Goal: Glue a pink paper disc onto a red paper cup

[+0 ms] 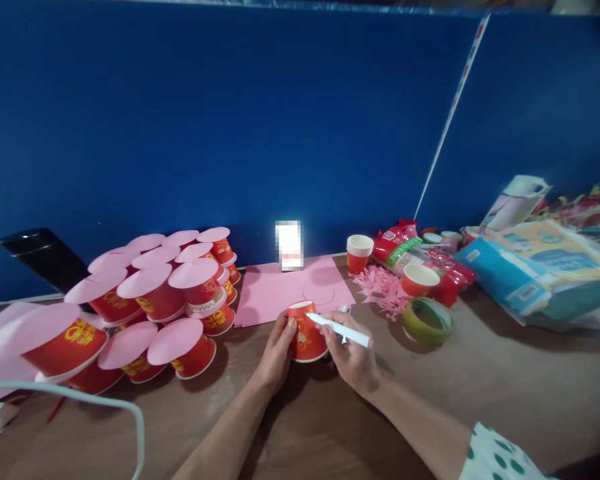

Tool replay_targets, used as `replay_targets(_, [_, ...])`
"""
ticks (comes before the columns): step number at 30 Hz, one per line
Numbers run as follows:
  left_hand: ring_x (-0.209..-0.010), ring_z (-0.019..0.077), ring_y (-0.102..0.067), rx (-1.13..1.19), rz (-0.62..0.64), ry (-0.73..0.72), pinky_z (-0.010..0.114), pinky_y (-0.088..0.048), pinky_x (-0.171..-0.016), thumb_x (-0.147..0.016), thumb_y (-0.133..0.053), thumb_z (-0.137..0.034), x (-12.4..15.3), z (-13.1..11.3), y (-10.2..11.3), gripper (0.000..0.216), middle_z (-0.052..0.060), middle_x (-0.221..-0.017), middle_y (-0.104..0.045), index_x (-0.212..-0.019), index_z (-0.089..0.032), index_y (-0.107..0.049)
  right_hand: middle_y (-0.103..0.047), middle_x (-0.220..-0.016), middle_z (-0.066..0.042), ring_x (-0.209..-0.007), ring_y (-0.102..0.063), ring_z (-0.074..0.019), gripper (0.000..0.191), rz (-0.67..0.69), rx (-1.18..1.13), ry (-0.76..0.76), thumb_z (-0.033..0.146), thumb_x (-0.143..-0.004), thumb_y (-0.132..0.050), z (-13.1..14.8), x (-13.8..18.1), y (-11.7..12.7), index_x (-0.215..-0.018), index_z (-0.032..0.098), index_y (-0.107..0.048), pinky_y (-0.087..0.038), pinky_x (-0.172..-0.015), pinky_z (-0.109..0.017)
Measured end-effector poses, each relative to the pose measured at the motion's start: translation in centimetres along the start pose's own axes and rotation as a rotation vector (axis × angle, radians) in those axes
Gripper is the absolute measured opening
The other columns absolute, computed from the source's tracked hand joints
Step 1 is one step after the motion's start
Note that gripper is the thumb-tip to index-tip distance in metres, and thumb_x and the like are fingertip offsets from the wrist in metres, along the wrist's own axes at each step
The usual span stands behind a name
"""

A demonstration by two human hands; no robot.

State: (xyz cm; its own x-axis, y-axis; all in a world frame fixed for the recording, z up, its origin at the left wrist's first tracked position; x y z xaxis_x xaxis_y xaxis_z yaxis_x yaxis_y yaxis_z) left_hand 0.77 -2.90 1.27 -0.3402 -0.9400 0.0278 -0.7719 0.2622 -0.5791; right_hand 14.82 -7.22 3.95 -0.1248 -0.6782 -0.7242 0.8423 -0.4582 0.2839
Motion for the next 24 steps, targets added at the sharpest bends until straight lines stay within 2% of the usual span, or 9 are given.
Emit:
replay_targets(9, [-0.1,0.0228,-0.064,-0.047,0.009,-0.011,0.034,-0.046,-0.09,-0.081,-0.063,-0.039,-0.28,0.43,0.41,0.039,0.009,-0.111,-0.068,-0.114,-0.019,-0.058,-0.069,-0.084,-0.006,-0.076,-0.068,-0.0169,0.012,0.016,-0.003,-0.016,0.02,-0.092,-0.05,-0.33,0.22,-0.15,-0.097,0.018,-0.061,-0.054,-0.068,-0.026])
replay_targets(24, [-0.096,0.0216,-0.065,-0.05,-0.013,-0.016,0.034,-0.047,-0.089,-0.081,-0.064,-0.041,-0.32,0.31,0.33,0.04,0.008,-0.107,-0.069,-0.112,-0.018,-0.058,-0.068,-0.082,-0.005,-0.077,-0.067,-0.0163,0.011,0.033,0.013,0.016,0.018,-0.091,-0.05,-0.33,0.15,-0.08,-0.094,0.017,-0.061,-0.053,-0.072,-0.026])
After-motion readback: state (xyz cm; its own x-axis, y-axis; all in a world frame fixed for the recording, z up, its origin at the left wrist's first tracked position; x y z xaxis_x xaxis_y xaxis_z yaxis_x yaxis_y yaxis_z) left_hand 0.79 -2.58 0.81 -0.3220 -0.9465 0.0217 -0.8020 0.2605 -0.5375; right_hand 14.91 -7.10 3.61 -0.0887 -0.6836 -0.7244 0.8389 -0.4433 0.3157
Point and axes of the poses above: each hand's wrist, its own x-axis away from the middle knuckle, its own y-axis out of the back of the hand, z = x × y, the point moved 1 cm from there along -x, towards the middle knuckle
